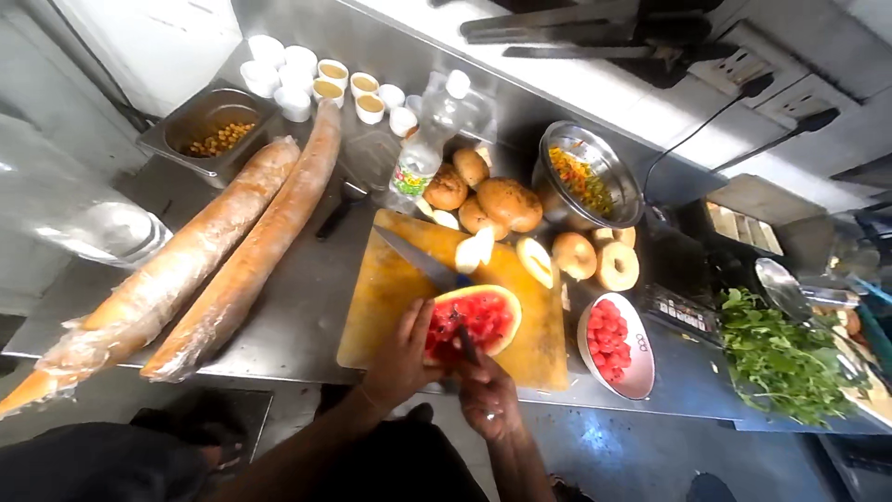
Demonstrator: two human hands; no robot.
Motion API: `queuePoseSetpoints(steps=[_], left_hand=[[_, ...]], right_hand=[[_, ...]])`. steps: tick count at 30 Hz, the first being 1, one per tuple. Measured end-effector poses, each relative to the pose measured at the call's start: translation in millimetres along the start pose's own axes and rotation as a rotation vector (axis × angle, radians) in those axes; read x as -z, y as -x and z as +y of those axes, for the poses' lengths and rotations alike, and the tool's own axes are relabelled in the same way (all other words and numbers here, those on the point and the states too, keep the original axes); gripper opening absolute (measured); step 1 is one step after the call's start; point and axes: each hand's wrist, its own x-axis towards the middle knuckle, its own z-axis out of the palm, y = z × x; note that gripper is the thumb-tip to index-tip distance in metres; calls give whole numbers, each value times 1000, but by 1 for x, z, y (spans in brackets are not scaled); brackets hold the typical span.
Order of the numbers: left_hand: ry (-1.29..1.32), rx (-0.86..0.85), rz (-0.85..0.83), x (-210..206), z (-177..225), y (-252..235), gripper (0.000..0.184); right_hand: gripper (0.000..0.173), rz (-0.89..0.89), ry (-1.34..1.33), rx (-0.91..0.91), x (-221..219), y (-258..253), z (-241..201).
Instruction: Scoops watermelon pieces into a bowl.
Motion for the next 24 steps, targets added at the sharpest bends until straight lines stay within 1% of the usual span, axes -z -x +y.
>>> queuePoseSetpoints(steps=[2, 3, 4, 5, 6, 7, 9, 10, 11, 12, 13, 14, 15, 16, 17, 19, 20, 21, 22, 24], left_hand=[[29, 15, 20, -2, -1, -1, 116], [37, 29, 22, -2, -1, -1, 117], [35, 34, 22, -2, -1, 0, 119], [29, 43, 12, 0, -1, -1, 120], [27, 49, 1, 2, -1, -2, 120], [32, 51, -6, 3, 1, -3, 121], [49, 64, -30, 7, 3, -7, 121], [62, 81, -48, 9, 4, -9, 121], [65, 89, -54, 10, 3, -9, 121], [61, 87, -45, 10, 2, -9, 122], [54, 83, -29, 10, 1, -9, 121], [55, 87, -25, 11, 0, -10, 121], [52, 92, -28, 12, 1, -9, 120], [47, 107, -54, 14, 3, -8, 121], [41, 123, -79, 16, 4, -11, 122], [42, 139, -103, 17, 2, -13, 123], [50, 147, -133, 18, 1, -11, 124], [67, 158, -152, 19, 1, -12, 125], [85, 173, -165, 21, 1, -14, 127], [103, 189, -189, 24, -2, -13, 128]], right_hand=[[31, -109, 51, 32, 0, 7, -5], [34, -133, 92, 75, -5, 13, -10], [36, -112, 160, 152, -12, 20, -16], [35, -43, 270, 276, -20, 29, -24], [32, 68, 432, 441, -30, 40, -34], [29, 205, 647, 629, -39, 54, -46], [26, 518, 1106, 1014, -52, 86, -72], [30, 657, 1287, 1182, -54, 103, -83], [35, 781, 1436, 1313, -54, 117, -93], [39, 906, 1587, 1393, -49, 128, -102], [38, 1070, 1769, 1390, -40, 134, -111], [36, 1254, 1948, 1271, -26, 136, -117], [33, 1400, 2044, 1068, -12, 136, -121], [31, 1499, 2057, 926, 5, 136, -121], [31, 1547, 2068, 892, 16, 135, -124], [31, 1541, 2067, 925, 22, 135, -129], [32, 1519, 2064, 939, 22, 142, -126], [33, 1461, 2072, 969, 19, 141, -125], [34, 1359, 2089, 1001, 15, 133, -121], [35, 1066, 2140, 995, 8, 109, -100]])
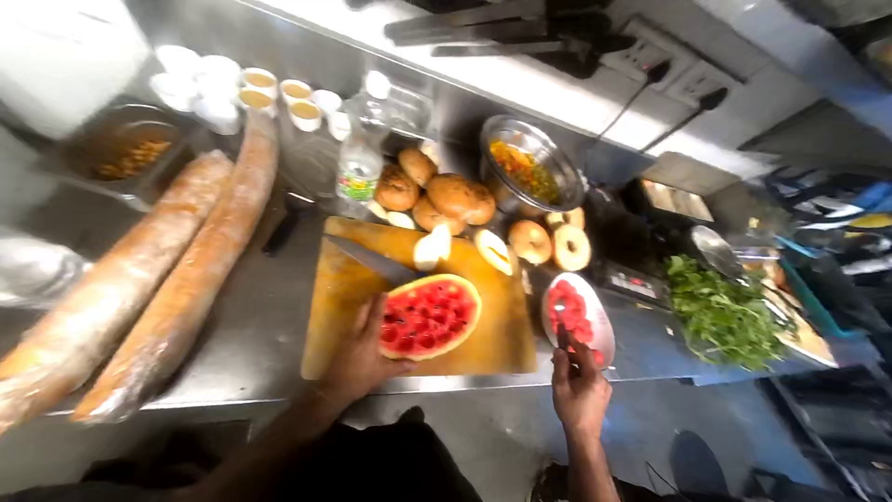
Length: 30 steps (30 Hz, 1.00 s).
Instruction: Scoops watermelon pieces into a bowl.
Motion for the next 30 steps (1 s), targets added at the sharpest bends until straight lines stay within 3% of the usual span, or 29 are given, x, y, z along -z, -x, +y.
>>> queuePoseSetpoints(steps=[2, 5, 13, 26, 28, 30], left_hand=[[12, -18, 8, -2, -3, 0, 127], [6, -45, 17, -3, -3, -1, 125], [12, -90, 26, -4, -7, -3, 123], [23, -100, 109, -16, -12, 3, 124], [22, -149, 156, -22, -14, 4, 122], [24, -195, 190, -26, -17, 6, 120]], right_hand=[[34, -151, -129, 180, -28, 11, -34], [30, -241, -185, 370, -67, 26, -73], [30, -320, -59, 506, -87, 19, -98], [34, -423, 152, 456, -78, 26, -130], [30, -517, 53, 337, -72, 25, -139], [23, -721, -126, 37, -64, 17, -147]])
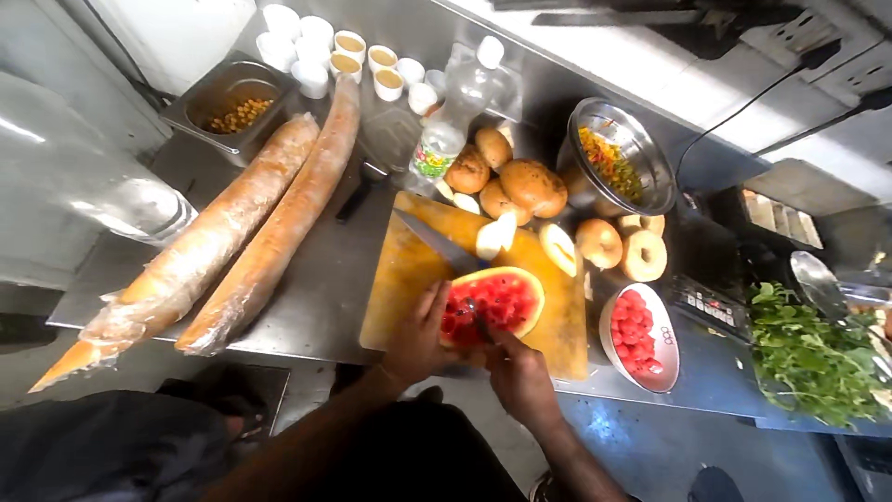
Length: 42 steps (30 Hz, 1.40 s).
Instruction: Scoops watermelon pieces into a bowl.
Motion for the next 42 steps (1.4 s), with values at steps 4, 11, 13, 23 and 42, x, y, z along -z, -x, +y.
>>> queuePoseSetpoints(steps=[4, 11, 13, 23, 42], left_hand=[[11, -13, 7, -2, -1, 2, 121], [-11, 26, -25, -2, 4, 1, 116], [-32, 34, -30, -1, 5, 2, 114], [15, 35, 43, -3, 0, 1, 120], [123, 135, -6, 13, 4, -1, 99]], right_hand=[[22, -196, -1043, -379, 4, -1, 7], [19, -522, -2079, -339, -39, 8, 45], [22, -596, -2146, -274, -48, 7, 48], [27, 555, -1019, 69, 71, 38, 69], [36, 478, -45, 182, 26, 41, 100]])
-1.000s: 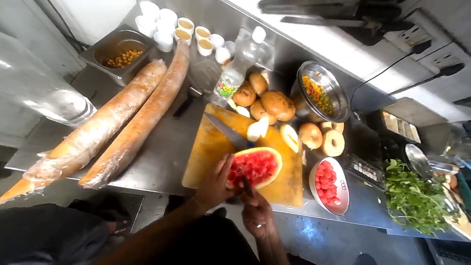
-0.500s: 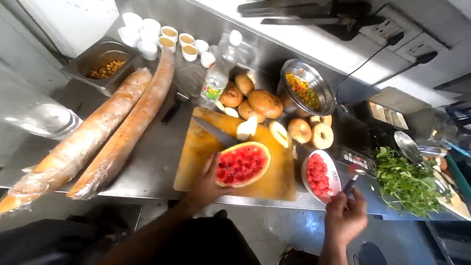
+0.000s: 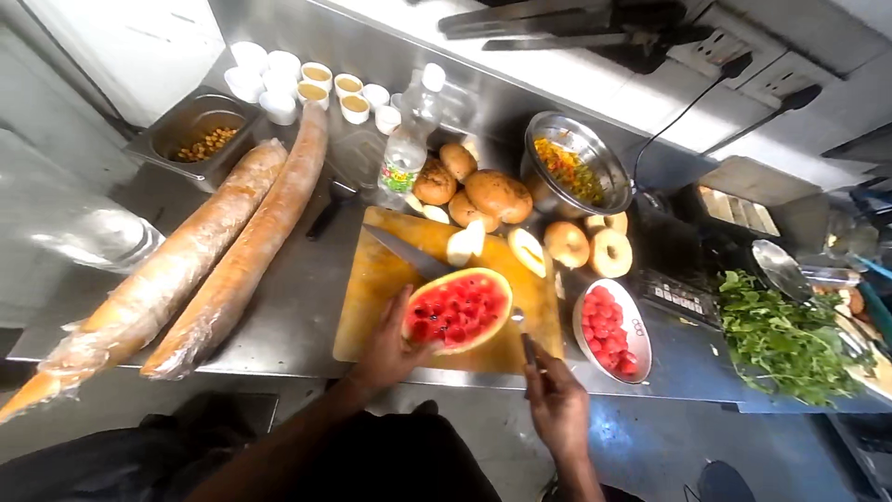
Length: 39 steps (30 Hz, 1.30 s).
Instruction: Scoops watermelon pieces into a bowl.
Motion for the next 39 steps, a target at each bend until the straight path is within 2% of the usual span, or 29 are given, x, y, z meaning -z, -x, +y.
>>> queuePoseSetpoints(steps=[3, 6, 9, 18, 28, 30, 32, 33, 36, 39], left_hand=[[25, 118, 25, 13, 2, -8, 59], [82, 232, -68, 26, 5, -16, 46], [92, 252, -120, 29, 4, -18, 41], [10, 218, -109, 22, 11, -21, 32], [-28, 201, 3, 12, 15, -18, 28], [-30, 207, 15, 10, 17, -13, 28], [-24, 204, 36, 7, 17, -11, 29], [-19, 202, 45, 5, 17, -9, 29], [-13, 215, 39, 5, 17, -8, 30], [-24, 216, 38, 5, 17, -8, 30]], right_hand=[[31, -97, 24, 170, -30, 5, -27], [29, -127, 45, 215, -46, 2, -37], [29, -142, 82, 232, -52, -4, -41], [29, -185, 241, 279, -60, -17, -44], [30, -206, 322, 221, -70, -3, -67], [29, -281, 202, 108, -68, -1, -75], [26, -467, -98, -227, -59, -9, -85], [26, -519, -330, -392, -56, -13, -86], [25, -508, -1024, -768, -54, -15, -80], [25, -494, -1512, -903, -64, -3, -63]])
